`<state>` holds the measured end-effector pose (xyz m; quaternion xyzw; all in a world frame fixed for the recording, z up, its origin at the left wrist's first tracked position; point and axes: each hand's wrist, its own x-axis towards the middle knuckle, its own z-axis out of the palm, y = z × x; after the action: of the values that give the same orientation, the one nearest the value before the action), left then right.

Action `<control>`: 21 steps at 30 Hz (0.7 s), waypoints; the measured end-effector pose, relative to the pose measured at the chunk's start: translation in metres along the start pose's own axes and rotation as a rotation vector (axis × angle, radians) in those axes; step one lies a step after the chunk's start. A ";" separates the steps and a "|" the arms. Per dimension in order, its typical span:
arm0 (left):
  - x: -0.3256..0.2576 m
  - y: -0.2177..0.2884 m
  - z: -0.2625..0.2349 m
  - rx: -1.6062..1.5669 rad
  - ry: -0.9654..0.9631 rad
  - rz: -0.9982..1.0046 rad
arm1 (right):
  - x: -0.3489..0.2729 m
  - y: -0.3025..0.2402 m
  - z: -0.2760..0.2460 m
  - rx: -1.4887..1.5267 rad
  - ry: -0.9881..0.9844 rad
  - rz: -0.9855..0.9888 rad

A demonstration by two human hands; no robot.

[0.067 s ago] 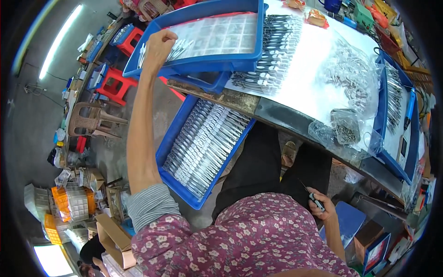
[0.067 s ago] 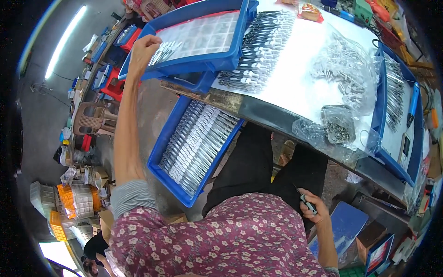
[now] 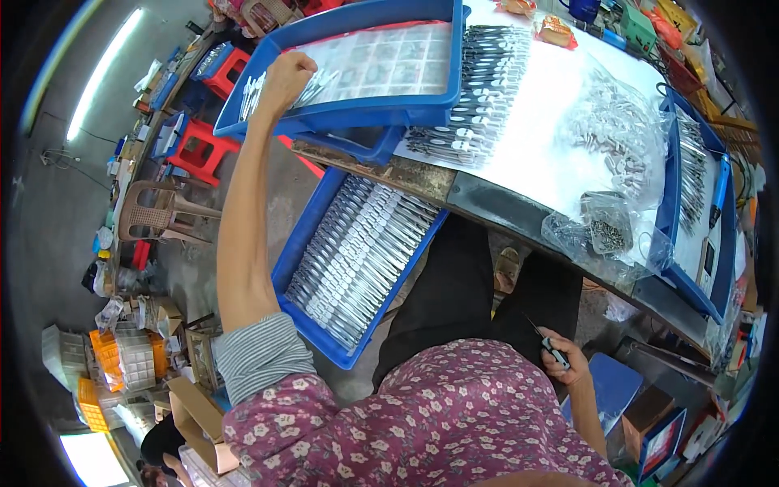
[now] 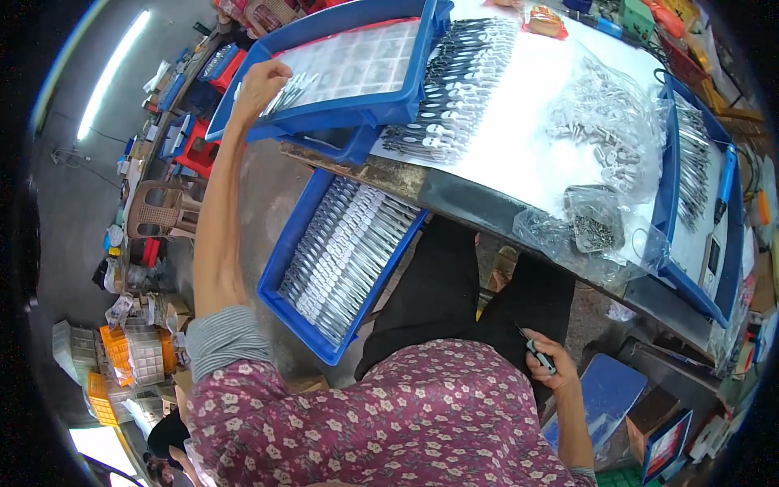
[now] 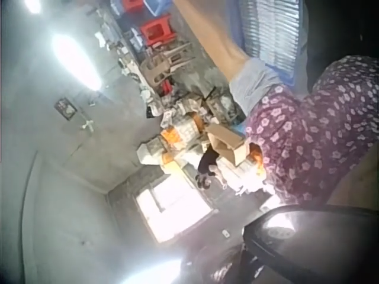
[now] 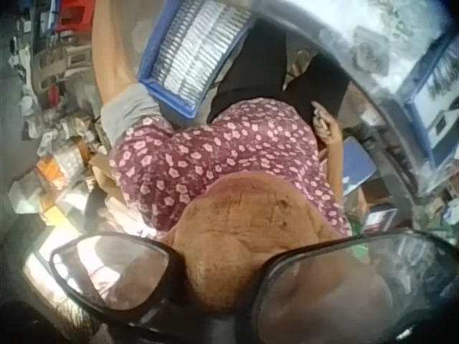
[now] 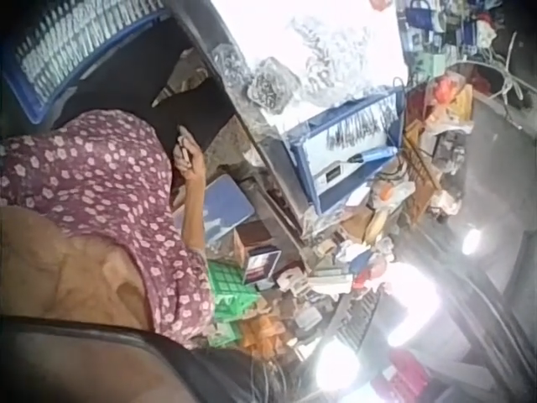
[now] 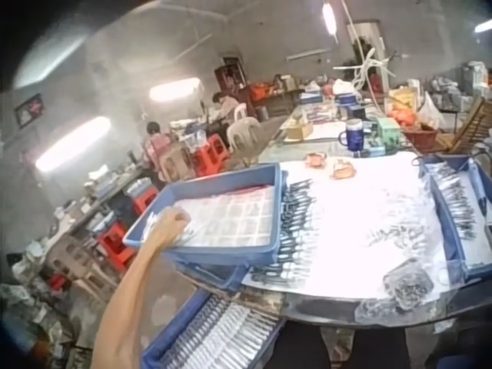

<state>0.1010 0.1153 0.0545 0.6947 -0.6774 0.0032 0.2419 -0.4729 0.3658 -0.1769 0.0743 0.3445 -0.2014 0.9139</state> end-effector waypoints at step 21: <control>0.050 -0.052 0.043 0.346 0.057 0.106 | 0.002 0.008 0.034 -0.292 0.190 -0.186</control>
<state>0.1405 0.0517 0.0156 0.6887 -0.6954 0.1523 0.1374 -0.4483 0.3628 -0.1528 -0.0725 0.4599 -0.2252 0.8559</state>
